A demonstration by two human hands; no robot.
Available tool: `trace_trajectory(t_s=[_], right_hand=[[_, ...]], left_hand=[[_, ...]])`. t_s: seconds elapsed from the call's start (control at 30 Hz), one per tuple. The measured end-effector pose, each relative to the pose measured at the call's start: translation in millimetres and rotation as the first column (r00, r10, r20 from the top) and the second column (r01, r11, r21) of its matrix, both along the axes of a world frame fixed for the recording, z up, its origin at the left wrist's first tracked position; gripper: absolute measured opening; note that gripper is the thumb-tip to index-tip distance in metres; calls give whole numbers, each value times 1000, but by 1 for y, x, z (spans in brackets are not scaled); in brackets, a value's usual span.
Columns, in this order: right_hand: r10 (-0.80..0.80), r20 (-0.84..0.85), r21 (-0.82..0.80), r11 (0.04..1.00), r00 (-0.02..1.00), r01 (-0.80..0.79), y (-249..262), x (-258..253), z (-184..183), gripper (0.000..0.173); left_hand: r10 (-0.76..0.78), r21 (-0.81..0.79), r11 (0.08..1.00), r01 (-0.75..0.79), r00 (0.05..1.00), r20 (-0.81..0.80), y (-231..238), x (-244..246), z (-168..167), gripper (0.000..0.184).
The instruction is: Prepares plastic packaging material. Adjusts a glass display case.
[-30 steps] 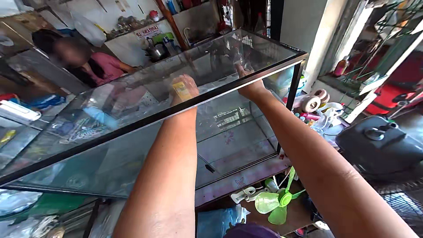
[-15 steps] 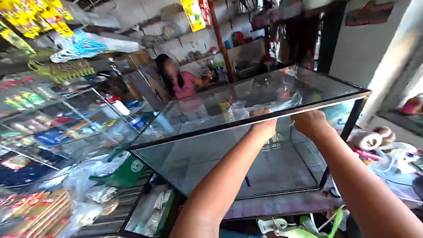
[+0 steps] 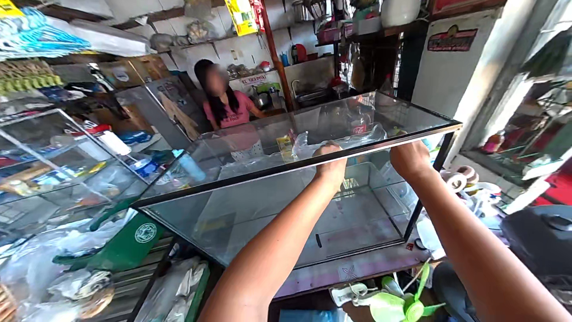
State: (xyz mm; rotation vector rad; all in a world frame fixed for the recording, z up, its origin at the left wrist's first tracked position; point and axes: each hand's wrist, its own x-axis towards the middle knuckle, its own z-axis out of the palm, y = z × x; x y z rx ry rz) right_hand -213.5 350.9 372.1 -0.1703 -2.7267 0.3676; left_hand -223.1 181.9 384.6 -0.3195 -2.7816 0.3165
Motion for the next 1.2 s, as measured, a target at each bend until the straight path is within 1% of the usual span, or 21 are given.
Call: trace_trajectory(t_s=[0.1, 0.2, 0.3, 0.37, 0.43, 0.47, 0.5, 0.57, 0.63, 0.7, 0.73, 0.77, 0.83, 0.9, 0.93, 0.97, 1.03, 1.1, 1.13, 1.2], right_hand=[[-25, 70, -16, 1000, 997, 27, 0, 6, 0, 29], [-63, 142, -75, 994, 988, 74, -1, 9, -2, 20], [-81, 224, -105, 989, 971, 106, -5, 16, -1, 16], [-84, 228, -95, 990, 970, 108, -4, 21, -1, 16], [-68, 188, -87, 992, 980, 86, -1, 25, -7, 19], [-51, 135, -88, 994, 989, 63, 0, 29, -12, 23], [-32, 49, -102, 994, 998, 36, 1, 34, -17, 25], [14, -156, -128, 991, 988, -35, -2, 45, -27, 26], [68, -283, -99, 990, 957, -100, -9, 47, -37, 23], [128, -315, -76, 984, 940, -160, -13, 36, -46, 25], [153, -288, -80, 980, 945, -183, -14, 32, -49, 31], [170, -235, -89, 977, 957, -196, -15, 29, -52, 38], [184, -99, -94, 977, 978, -193, -15, 27, -59, 55], [177, -11, -97, 979, 984, -177, -13, 25, -65, 69], [172, 14, -109, 979, 985, -169, -12, 25, -67, 74], [160, 27, -118, 981, 987, -156, -11, 25, -68, 77], [123, 31, -133, 984, 992, -117, -11, 24, -69, 80], [100, 47, -153, 984, 994, -92, -12, 24, -67, 81], [93, 50, -159, 984, 994, -84, -12, 24, -65, 82], [73, 43, -155, 986, 996, -65, -14, 24, -65, 84]], left_hand=[[-6, -37, 999, 6, 1000, -11, -10, 10, -2, 26], [39, -96, 995, -38, 999, 1, -13, 11, -14, 24], [82, -223, 974, -48, 986, 145, -10, 21, -6, 17], [109, -272, 962, -37, 961, 254, -7, 31, 6, 15], [155, -298, 953, -55, 933, 324, -5, 41, 14, 13], [168, -301, 952, -62, 925, 340, -4, 45, 17, 13], [149, -286, 957, -50, 930, 336, -1, 48, 21, 13], [13, -184, 982, 41, 959, 284, 8, 48, 30, 17], [-191, -24, 980, 199, 965, 180, 18, 28, 29, 27], [-401, 169, 908, 383, 913, 83, 31, -7, 24, 30], [-467, 270, 862, 429, 879, 95, 40, -25, 22, 31], [-504, 354, 829, 433, 852, 139, 51, -42, 20, 31], [-537, 428, 804, 414, 814, 221, 70, -75, 11, 31], [-596, 473, 759, 448, 771, 226, 82, -112, -7, 32], [-609, 482, 751, 452, 756, 241, 85, -124, -13, 37], [-594, 467, 771, 433, 754, 281, 89, -128, -15, 43], [-492, 384, 853, 354, 791, 363, 97, -130, -19, 52], [-386, 328, 905, 272, 848, 364, 104, -140, -31, 57], [-355, 312, 917, 247, 861, 363, 107, -148, -37, 58], [-359, 307, 917, 256, 865, 350, 106, -173, -54, 59]])
